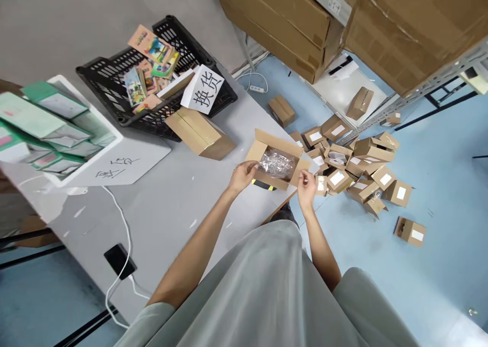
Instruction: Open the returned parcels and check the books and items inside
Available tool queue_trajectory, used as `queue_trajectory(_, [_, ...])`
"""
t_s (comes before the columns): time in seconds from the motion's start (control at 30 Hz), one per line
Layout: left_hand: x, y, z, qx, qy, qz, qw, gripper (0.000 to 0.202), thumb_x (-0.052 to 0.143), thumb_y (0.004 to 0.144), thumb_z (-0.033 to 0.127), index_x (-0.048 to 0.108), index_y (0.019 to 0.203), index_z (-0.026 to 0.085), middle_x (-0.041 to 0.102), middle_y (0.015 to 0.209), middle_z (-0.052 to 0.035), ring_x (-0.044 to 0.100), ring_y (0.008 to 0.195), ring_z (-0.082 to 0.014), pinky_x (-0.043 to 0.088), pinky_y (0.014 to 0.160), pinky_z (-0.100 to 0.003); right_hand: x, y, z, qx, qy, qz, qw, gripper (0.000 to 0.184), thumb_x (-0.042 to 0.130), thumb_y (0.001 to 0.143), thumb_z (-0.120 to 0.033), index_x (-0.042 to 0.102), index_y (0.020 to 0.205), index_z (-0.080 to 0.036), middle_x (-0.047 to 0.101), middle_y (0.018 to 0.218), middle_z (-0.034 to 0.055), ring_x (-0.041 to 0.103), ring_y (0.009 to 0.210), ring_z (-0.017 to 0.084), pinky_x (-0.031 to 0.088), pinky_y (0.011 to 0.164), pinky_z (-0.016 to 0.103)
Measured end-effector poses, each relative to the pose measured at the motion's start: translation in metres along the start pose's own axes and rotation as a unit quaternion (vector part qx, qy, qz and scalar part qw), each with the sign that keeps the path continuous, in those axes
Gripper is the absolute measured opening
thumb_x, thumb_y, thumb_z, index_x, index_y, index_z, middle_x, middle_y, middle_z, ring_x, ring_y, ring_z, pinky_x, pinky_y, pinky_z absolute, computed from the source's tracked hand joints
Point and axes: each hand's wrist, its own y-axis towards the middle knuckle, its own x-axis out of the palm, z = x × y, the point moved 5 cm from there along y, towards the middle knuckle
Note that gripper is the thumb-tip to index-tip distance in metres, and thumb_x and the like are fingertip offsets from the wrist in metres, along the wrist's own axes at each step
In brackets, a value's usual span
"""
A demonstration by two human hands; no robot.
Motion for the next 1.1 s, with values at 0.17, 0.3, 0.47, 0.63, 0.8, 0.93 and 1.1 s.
queue_trajectory(0.17, [-0.004, -0.006, -0.01, 0.003, 0.074, 0.019, 0.997, 0.038, 0.062, 0.1, 0.033, 0.082, 0.129, 0.02, 0.082, 0.143, -0.0176, 0.066, 0.147, -0.0428, 0.042, 0.134, -0.058, -0.026, 0.012, 0.025, 0.072, 0.014, 0.097, 0.993, 0.071, 0.053, 0.1, -0.072, 0.061, 0.145, -0.017, 0.076, 0.136, 0.0226, 0.077, 0.118, 0.031, 0.064, 0.101, 0.049])
queue_trajectory(0.3, [-0.018, 0.0, -0.015, 0.017, 0.094, 0.049, 0.994, 0.037, 0.063, 0.095, 0.03, 0.082, 0.125, 0.021, 0.082, 0.139, -0.018, 0.059, 0.154, -0.0432, 0.032, 0.141, -0.061, 0.001, 0.011, 0.019, 0.074, 0.106, -0.044, 0.991, 0.067, 0.047, 0.105, -0.074, 0.063, 0.143, -0.02, 0.083, 0.126, 0.0173, 0.081, 0.105, 0.028, 0.066, 0.095, 0.046])
queue_trajectory(0.47, [-0.025, 0.004, -0.026, -0.033, 0.084, 0.032, 0.995, 0.042, 0.063, 0.092, 0.027, 0.08, 0.129, 0.02, 0.079, 0.142, -0.0192, 0.066, 0.147, -0.0426, 0.048, 0.129, -0.058, 0.041, -0.002, 0.002, 0.061, -0.042, -0.117, 0.99, 0.047, 0.072, 0.096, -0.05, 0.073, 0.131, -0.019, 0.075, 0.145, 0.0207, 0.075, 0.128, 0.033, 0.06, 0.115, 0.049])
queue_trajectory(0.63, [-0.017, -0.015, -0.032, -0.047, 0.055, -0.009, 0.997, 0.051, 0.064, 0.094, 0.028, 0.073, 0.144, 0.022, 0.083, 0.134, -0.0166, 0.073, 0.136, -0.042, 0.053, 0.123, -0.058, 0.053, -0.014, 0.005, 0.136, -0.081, -0.076, 0.985, 0.08, 0.074, 0.095, -0.036, 0.047, 0.166, -0.013, 0.061, 0.168, 0.0258, 0.074, 0.137, 0.036, 0.053, 0.126, 0.052])
queue_trajectory(0.8, [0.005, -0.055, -0.015, 0.056, 0.025, -0.038, 0.997, 0.05, 0.062, 0.103, 0.041, 0.072, 0.146, 0.018, 0.072, 0.157, -0.021, 0.064, 0.153, -0.0398, 0.044, 0.136, -0.055, 0.013, -0.029, 0.018, 0.148, -0.045, -0.054, 0.987, 0.061, 0.075, 0.091, -0.035, 0.065, 0.148, -0.017, 0.079, 0.149, 0.0174, 0.074, 0.138, 0.034, 0.054, 0.127, 0.051])
queue_trajectory(0.93, [0.047, -0.086, 0.007, 0.132, -0.006, -0.109, 0.985, 0.077, 0.081, 0.095, 0.061, 0.065, 0.158, 0.02, 0.063, 0.165, -0.0208, 0.06, 0.158, -0.0392, 0.046, 0.136, -0.051, -0.056, -0.056, 0.031, 0.11, 0.037, 0.005, 0.993, 0.056, 0.078, 0.086, -0.045, 0.072, 0.136, -0.019, 0.083, 0.144, 0.0144, 0.075, 0.136, 0.032, 0.058, 0.122, 0.05])
queue_trajectory(1.1, [0.113, -0.116, 0.036, 0.2, -0.008, -0.211, 0.957, 0.084, 0.09, 0.088, 0.066, 0.068, 0.158, 0.025, 0.061, 0.169, -0.0163, 0.056, 0.163, -0.0383, 0.046, 0.138, -0.051, -0.162, -0.124, 0.047, 0.17, 0.13, 0.111, 0.971, 0.067, 0.091, 0.071, -0.06, 0.08, 0.126, -0.023, 0.08, 0.15, 0.0155, 0.072, 0.143, 0.039, 0.059, 0.121, 0.053])
